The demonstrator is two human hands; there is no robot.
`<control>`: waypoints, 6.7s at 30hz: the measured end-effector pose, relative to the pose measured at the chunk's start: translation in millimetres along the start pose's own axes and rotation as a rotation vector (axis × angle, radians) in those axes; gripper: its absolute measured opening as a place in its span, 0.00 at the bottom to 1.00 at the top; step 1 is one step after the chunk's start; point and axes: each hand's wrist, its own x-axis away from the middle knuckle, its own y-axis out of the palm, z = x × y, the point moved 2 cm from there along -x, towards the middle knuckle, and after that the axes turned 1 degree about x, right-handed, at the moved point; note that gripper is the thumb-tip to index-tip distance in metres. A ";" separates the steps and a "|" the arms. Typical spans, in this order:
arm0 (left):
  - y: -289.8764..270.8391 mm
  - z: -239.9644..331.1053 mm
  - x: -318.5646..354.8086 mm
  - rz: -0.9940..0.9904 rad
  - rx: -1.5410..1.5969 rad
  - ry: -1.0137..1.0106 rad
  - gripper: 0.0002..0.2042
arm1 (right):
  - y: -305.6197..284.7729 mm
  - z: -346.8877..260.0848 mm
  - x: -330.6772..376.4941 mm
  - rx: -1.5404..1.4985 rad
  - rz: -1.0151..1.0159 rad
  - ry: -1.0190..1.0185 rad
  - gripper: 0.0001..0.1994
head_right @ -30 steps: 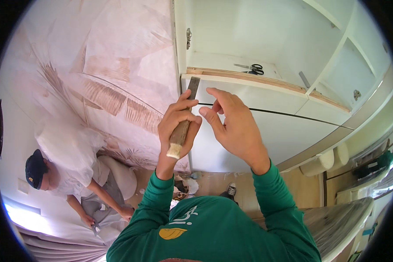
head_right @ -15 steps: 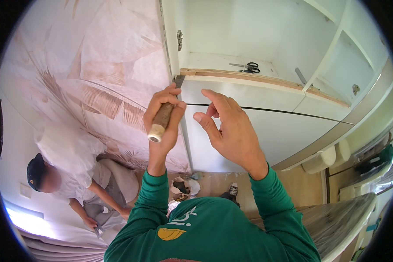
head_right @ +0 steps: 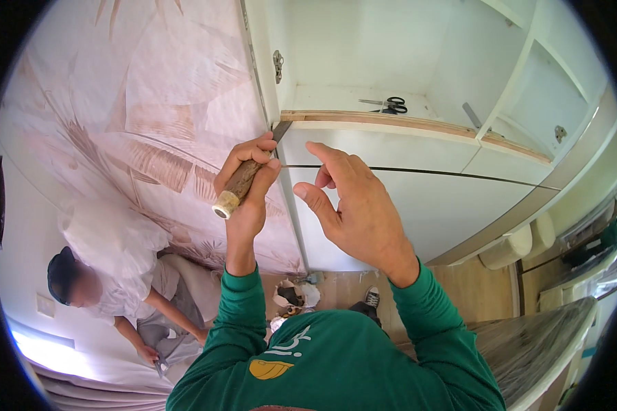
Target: The person uses a scraper to trim excess material from the edge of a wooden cabinet strip and then presses the strip into place by hand inside a white cabinet.
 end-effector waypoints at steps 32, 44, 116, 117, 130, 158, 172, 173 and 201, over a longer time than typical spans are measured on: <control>9.9 -45.8 15.0 -0.015 -0.022 0.521 0.12 | 63.0 -32.6 23.6 0.366 0.170 -0.229 0.40; 122.6 -56.2 71.3 0.193 -0.568 0.702 0.24 | -35.3 40.1 8.4 -0.739 -0.181 0.585 0.17; 35.7 -1.9 -12.7 0.246 -1.005 0.213 0.10 | -58.0 110.6 -112.6 -0.463 -0.002 0.290 0.19; 39.7 1.2 -16.3 0.210 -1.085 0.177 0.10 | -60.6 119.6 -112.1 -0.548 0.040 0.320 0.20; 80.9 -2.8 -68.9 0.194 -1.631 -0.255 0.14 | -60.1 154.3 -95.8 -0.871 -0.070 0.210 0.21; 123.2 23.9 12.8 0.167 -1.410 -0.202 0.24 | -59.4 165.1 -93.3 -0.811 -0.009 -0.062 0.18; 115.5 -1.9 -33.7 -0.035 -1.456 -0.147 0.22 | -99.7 187.9 -92.4 -0.912 -0.006 0.213 0.21; 120.5 8.7 -31.4 -0.083 -1.365 -0.169 0.21 | -99.8 184.5 -91.9 -0.903 0.004 0.238 0.21; -41.7 -64.7 118.3 -0.169 -0.310 -0.611 0.13 | -15.2 77.0 -89.1 0.623 -0.296 -0.366 0.22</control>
